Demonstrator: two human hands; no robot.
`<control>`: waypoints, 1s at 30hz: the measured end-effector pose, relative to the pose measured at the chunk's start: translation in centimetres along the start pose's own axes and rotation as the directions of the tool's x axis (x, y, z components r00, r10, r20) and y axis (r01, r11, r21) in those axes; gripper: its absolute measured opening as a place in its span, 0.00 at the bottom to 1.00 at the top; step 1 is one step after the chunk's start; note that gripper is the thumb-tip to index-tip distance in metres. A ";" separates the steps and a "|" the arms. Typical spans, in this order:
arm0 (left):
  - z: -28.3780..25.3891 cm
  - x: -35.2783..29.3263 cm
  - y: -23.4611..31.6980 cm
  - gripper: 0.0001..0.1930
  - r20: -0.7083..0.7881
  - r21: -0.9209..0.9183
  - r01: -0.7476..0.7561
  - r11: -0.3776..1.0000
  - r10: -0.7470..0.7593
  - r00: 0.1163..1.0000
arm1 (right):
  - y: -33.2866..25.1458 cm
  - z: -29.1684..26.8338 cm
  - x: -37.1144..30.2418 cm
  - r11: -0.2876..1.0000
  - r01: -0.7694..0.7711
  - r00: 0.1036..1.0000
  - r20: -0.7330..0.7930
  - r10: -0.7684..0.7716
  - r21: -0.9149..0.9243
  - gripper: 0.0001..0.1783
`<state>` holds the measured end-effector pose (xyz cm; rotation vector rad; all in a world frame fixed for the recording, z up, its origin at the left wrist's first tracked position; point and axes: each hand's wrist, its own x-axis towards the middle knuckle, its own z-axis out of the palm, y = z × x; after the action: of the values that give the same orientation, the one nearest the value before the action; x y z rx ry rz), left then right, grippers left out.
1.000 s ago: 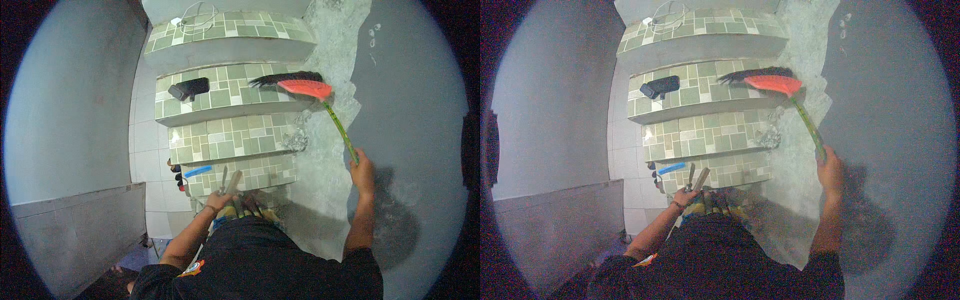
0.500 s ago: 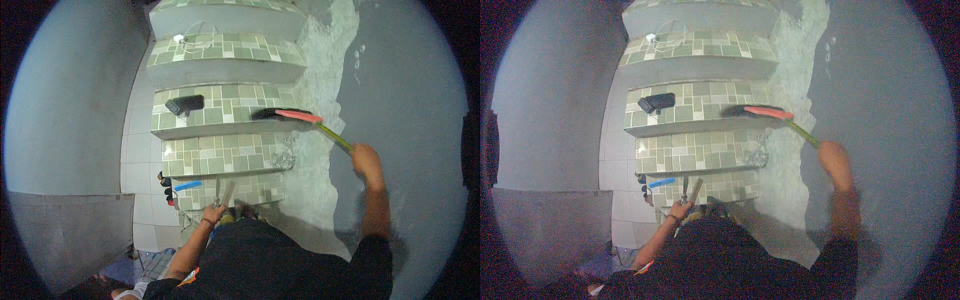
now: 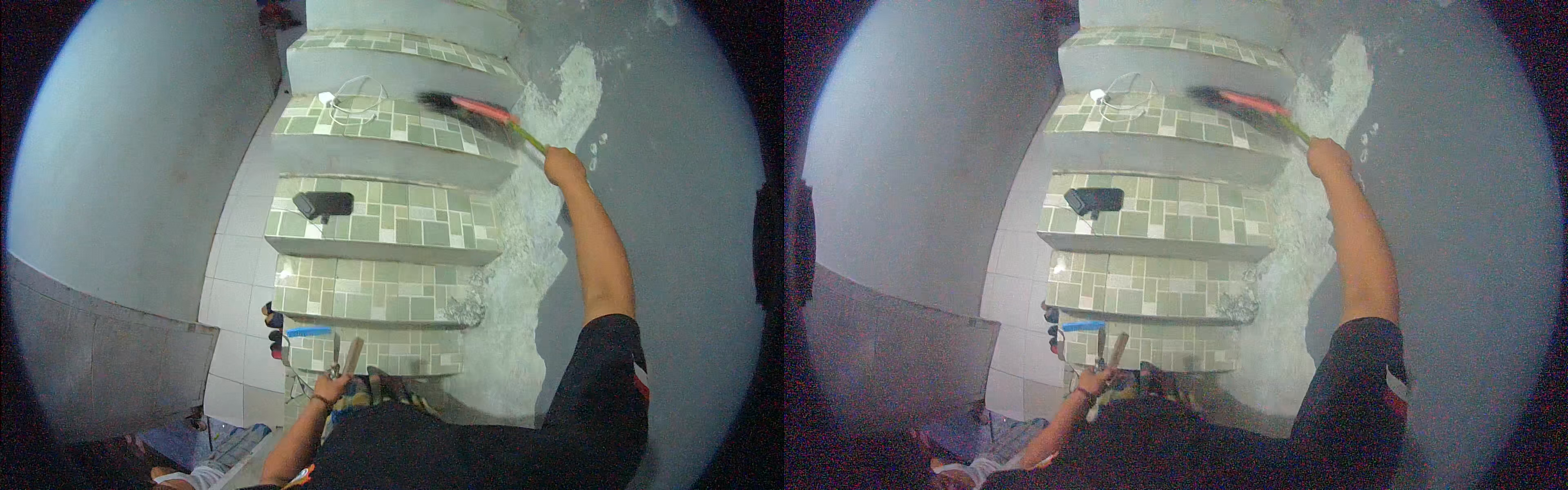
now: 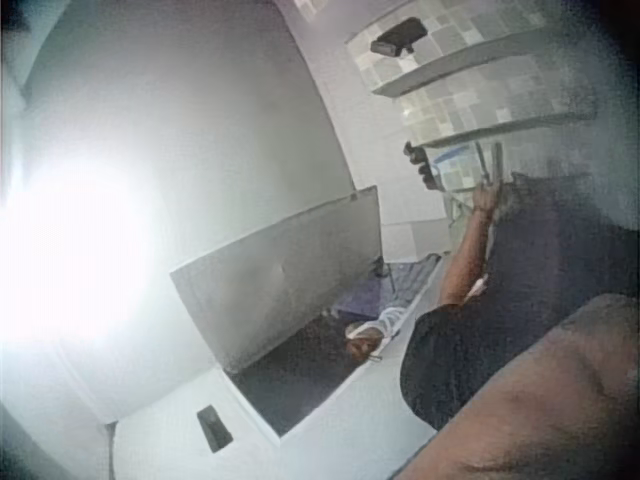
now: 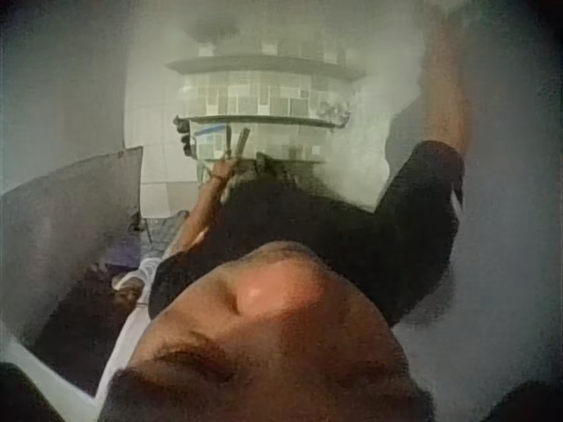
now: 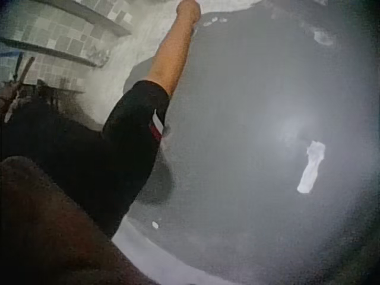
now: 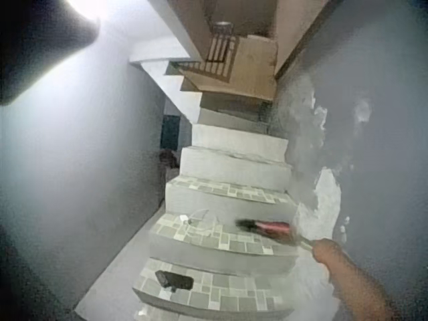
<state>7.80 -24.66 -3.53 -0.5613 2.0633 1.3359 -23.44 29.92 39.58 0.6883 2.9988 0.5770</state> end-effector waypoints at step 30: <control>-1.0 -2.8 1.4 0.28 -0.088 0.020 -0.052 0.998 0.054 0.995 | 4.9 -5.1 2.3 0.996 0.009 1.000 0.025 -0.007 -0.086 0.16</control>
<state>8.66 -24.96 -0.39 -0.5706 2.1732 1.3437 -23.92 33.22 46.22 0.6727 2.9329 0.6868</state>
